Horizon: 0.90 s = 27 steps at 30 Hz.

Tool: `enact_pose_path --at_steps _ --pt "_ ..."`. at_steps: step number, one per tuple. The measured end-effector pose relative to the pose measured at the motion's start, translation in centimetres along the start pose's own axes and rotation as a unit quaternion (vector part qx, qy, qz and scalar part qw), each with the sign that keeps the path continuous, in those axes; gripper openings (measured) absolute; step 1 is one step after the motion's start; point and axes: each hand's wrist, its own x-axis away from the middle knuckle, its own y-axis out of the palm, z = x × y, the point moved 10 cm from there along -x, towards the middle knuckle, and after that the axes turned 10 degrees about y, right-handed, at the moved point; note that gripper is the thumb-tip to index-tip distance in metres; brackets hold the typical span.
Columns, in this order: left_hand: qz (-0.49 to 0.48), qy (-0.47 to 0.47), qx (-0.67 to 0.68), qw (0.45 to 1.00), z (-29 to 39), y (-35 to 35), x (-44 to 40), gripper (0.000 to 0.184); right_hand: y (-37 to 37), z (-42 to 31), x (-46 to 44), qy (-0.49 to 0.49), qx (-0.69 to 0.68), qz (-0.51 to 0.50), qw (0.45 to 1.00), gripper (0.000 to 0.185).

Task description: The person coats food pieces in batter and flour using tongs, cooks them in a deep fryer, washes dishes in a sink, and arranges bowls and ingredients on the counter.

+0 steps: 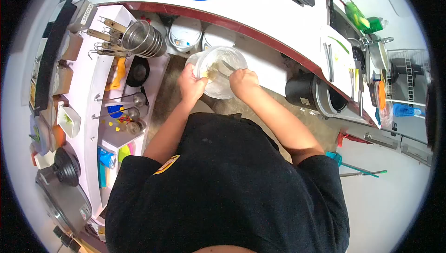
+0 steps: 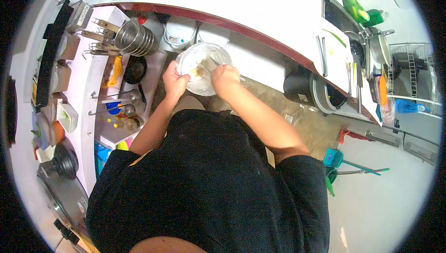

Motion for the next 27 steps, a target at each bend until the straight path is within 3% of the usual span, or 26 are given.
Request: enact_pose_path --at_steps 2,4,8,10,11,12,13,14,18,21,27 --pt "-0.005 0.025 -0.026 0.999 0.3 0.0 0.1 0.025 0.7 0.7 1.1 0.018 -0.003 -0.036 0.999 0.019" --pt "-0.010 0.010 -0.028 1.000 -0.3 -0.1 0.6 0.025 -2.3 2.0 2.2 0.067 0.026 0.152 0.986 0.027" --pt "-0.008 0.040 -0.038 0.998 1.0 -0.5 1.0 0.024 -2.8 1.9 1.9 0.062 0.062 0.211 0.973 0.034" --pt "-0.017 0.033 -0.085 0.996 -0.6 0.8 0.8 0.024 -0.7 0.9 0.6 0.044 -0.009 0.109 0.993 0.031" --pt "-0.025 0.033 -0.133 0.990 -1.5 1.3 0.7 0.024 -0.5 0.4 1.0 0.043 -0.010 0.107 0.993 0.031" --pt "-0.013 0.105 -0.158 0.982 0.3 1.1 0.8 0.024 -0.6 0.2 0.2 0.032 -0.014 0.066 0.997 0.029" --pt "-0.036 0.038 -0.066 0.996 -0.4 1.5 0.8 0.024 -0.3 0.0 -0.3 0.020 -0.017 0.019 0.999 0.027" --pt "-0.031 0.047 -0.087 0.995 0.1 1.1 1.4 0.024 1.5 0.4 -1.3 0.048 -0.066 -0.024 0.996 0.026" --pt "-0.054 0.053 -0.136 0.988 0.7 0.7 1.7 0.023 2.0 1.2 -1.8 0.077 -0.127 -0.074 0.986 0.028" --pt "-0.030 0.089 -0.124 0.988 1.0 1.0 1.7 0.022 2.4 0.6 -2.5 0.061 -0.121 -0.089 0.987 0.029" --pt "-0.066 0.072 -0.108 0.989 2.0 1.5 2.2 0.021 5.3 0.8 -4.8 0.073 -0.155 -0.160 0.972 0.028"
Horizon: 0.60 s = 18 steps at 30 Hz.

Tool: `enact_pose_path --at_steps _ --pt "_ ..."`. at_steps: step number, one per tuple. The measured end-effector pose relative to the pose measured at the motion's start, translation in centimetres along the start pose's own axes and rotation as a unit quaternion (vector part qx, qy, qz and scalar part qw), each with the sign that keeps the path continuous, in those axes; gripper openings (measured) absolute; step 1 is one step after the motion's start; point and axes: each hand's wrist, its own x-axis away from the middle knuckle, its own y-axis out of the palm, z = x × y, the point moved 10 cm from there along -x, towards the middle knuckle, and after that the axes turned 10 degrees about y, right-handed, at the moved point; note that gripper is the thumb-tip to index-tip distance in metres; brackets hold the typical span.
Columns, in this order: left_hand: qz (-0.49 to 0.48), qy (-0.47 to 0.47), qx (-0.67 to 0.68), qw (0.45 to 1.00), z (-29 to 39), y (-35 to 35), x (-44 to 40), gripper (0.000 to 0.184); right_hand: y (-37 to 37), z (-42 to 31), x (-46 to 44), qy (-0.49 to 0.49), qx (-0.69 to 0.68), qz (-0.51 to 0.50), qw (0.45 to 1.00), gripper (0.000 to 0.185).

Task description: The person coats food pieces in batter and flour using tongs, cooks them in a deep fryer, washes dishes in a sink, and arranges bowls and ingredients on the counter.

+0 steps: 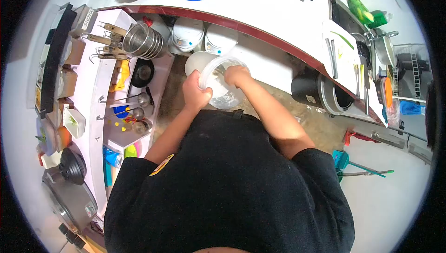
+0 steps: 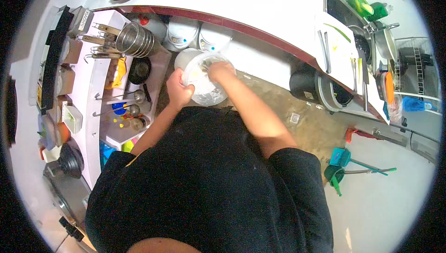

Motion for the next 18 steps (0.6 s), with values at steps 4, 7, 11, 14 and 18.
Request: enact_pose_path --at_steps 4,7,11,14,18 --pt "0.004 0.028 -0.027 0.999 0.8 -0.1 0.0 0.021 0.6 0.3 -0.5 0.000 -0.028 0.008 1.000 0.026" --pt "0.039 -0.011 -0.012 0.999 -1.6 -1.0 -0.2 0.022 -0.2 -0.1 -0.4 -0.003 -0.044 0.077 0.996 0.026" --pt "0.037 -0.040 0.008 0.998 -2.2 -1.0 -0.1 0.023 -0.4 -1.1 1.4 -0.037 0.022 0.154 0.987 0.021" --pt "0.047 -0.016 0.000 0.999 -0.4 -1.4 -0.9 0.023 1.3 -2.3 0.5 -0.033 0.191 0.273 0.942 0.023" --pt "0.047 0.013 -0.068 0.996 -0.3 -2.1 -1.7 0.024 2.1 -1.3 -1.0 -0.045 0.008 0.188 0.981 0.022"
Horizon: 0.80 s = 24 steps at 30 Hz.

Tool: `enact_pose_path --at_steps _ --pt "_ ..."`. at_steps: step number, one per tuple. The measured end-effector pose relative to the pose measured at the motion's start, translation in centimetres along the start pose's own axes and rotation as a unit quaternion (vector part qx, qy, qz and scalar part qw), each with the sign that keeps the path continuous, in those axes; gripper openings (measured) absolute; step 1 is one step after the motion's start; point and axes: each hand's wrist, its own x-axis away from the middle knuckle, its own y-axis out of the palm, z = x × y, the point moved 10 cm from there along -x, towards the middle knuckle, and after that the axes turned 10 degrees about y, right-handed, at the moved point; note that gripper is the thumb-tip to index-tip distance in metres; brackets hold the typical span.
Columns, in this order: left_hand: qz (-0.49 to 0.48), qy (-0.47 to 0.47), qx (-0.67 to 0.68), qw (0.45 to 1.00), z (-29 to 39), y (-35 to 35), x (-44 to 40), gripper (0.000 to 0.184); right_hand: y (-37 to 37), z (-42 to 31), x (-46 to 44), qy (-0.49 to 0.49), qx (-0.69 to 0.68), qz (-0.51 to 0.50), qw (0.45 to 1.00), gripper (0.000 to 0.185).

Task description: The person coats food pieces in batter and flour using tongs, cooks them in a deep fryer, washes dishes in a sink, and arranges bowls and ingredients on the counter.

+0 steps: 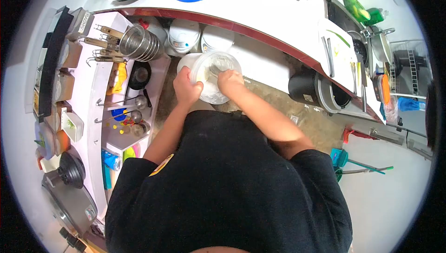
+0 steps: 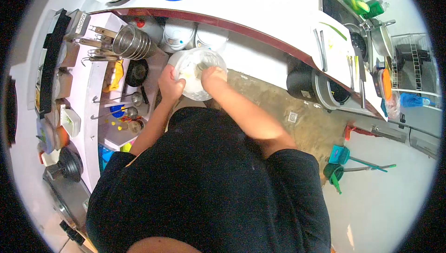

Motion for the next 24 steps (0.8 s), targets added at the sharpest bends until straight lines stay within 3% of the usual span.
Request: enact_pose_path --at_steps 3,6,8,11,15,18,20,22,24 --pt "0.032 -0.003 0.032 0.999 -1.9 -0.1 0.2 0.024 -5.0 0.9 2.9 0.066 -0.022 -0.054 0.996 0.021" --pt "-0.006 -0.039 0.013 0.999 -2.3 0.0 0.7 0.023 -5.5 -0.8 5.1 -0.016 0.099 -0.070 0.992 0.021" --pt "-0.008 -0.034 0.031 0.999 -1.5 -0.1 0.9 0.023 -6.4 -1.7 5.1 -0.002 0.180 0.044 0.983 0.021" --pt "-0.013 -0.018 0.044 0.999 -0.5 -0.1 1.0 0.023 -8.2 -3.6 6.0 -0.055 0.256 0.100 0.960 0.021" --pt "-0.021 0.004 0.035 0.999 -0.2 -0.5 1.3 0.022 -7.5 -3.3 4.5 -0.078 0.220 0.071 0.970 0.021" --pt "-0.025 -0.014 0.043 0.999 0.4 -0.7 1.5 0.022 -3.8 -2.6 2.7 -0.087 0.124 -0.004 0.988 0.022" --pt "-0.005 0.002 0.041 0.999 0.5 -0.9 2.0 0.022 -0.7 -1.4 1.4 -0.029 0.025 -0.043 0.998 0.023" --pt "0.014 0.022 0.041 0.999 0.0 -0.8 2.1 0.022 -2.8 -1.0 2.7 -0.015 0.024 -0.069 0.997 0.023" --pt "0.070 -0.031 0.034 0.996 -3.5 -1.5 3.1 0.022 -5.3 -0.8 3.9 -0.004 0.025 -0.096 0.995 0.023"
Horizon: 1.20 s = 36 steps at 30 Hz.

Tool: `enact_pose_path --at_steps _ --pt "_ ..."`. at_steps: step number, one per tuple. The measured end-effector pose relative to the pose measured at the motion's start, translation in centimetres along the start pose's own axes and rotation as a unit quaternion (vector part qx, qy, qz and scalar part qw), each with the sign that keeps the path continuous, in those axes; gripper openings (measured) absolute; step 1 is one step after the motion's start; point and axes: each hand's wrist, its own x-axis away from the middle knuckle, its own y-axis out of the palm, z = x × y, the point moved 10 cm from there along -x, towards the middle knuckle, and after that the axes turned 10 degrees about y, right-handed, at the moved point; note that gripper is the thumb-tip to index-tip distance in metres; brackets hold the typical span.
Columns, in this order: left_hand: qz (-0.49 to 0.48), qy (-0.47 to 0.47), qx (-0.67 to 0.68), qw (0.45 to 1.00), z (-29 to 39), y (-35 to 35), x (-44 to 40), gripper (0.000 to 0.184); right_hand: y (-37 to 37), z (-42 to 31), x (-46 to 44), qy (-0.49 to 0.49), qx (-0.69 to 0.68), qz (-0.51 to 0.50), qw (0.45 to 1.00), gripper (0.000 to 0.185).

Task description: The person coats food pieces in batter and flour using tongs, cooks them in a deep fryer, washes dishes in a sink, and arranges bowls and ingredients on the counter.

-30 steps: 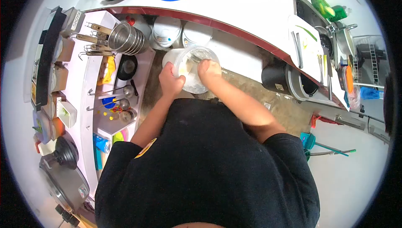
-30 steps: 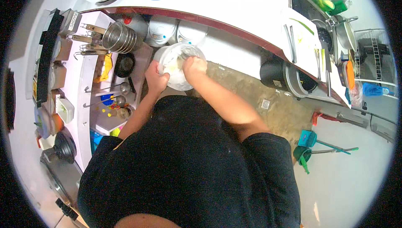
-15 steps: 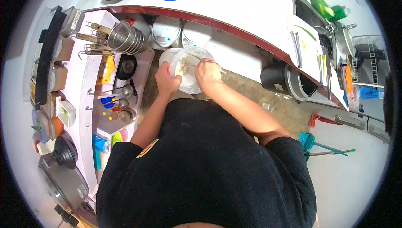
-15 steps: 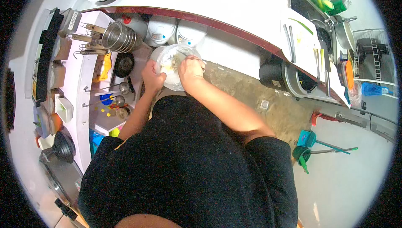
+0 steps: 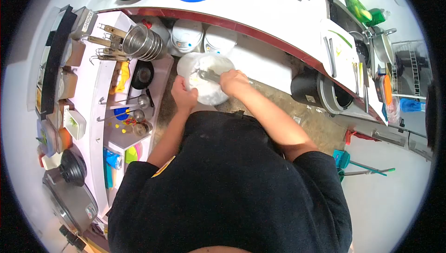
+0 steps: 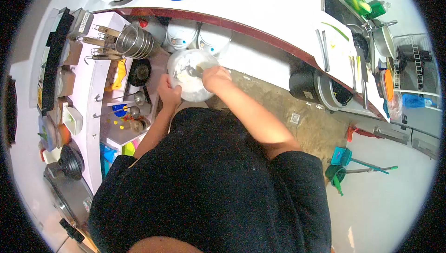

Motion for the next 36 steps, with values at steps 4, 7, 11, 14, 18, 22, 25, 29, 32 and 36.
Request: enact_pose_path --at_steps 4,7,11,14,18,22,25,29,32,36 --pt "0.026 -0.082 0.000 0.996 -6.9 0.1 0.0 0.022 -2.4 -0.2 0.8 -0.021 0.020 0.022 0.999 0.024" --pt "-0.049 -0.154 0.039 0.986 -9.1 0.5 1.6 0.024 0.0 -2.3 1.4 -0.137 0.092 0.081 0.983 0.023" --pt "-0.073 -0.030 0.030 0.996 -1.9 2.1 0.3 0.024 0.8 -4.0 0.3 -0.103 0.210 0.224 0.946 0.023" --pt "-0.109 -0.012 0.038 0.993 0.2 2.8 0.1 0.023 0.9 -3.6 -1.4 -0.059 0.274 0.246 0.928 0.024" --pt "-0.091 0.020 0.007 0.996 0.7 2.0 -0.4 0.024 3.5 -2.8 -2.5 -0.084 0.101 0.053 0.990 0.025" --pt "-0.061 -0.010 0.104 0.993 -1.7 2.5 1.4 0.023 4.4 -1.1 -2.5 -0.009 -0.018 -0.035 0.999 0.024" --pt "-0.033 -0.043 0.091 0.994 -4.9 2.5 2.2 0.023 2.6 -0.7 -2.2 -0.022 -0.027 0.007 0.999 0.023" --pt "-0.017 -0.091 0.027 0.995 -6.4 1.1 2.2 0.025 2.7 -3.1 -1.6 -0.092 0.038 0.144 0.985 0.022" --pt "-0.036 -0.083 -0.015 0.996 -3.9 0.9 1.1 0.026 4.5 -6.2 -1.6 -0.109 0.169 0.216 0.956 0.025" --pt "-0.058 -0.038 -0.035 0.997 -1.8 1.2 0.3 0.026 4.8 -8.5 -1.0 -0.150 0.281 0.405 0.857 0.032"
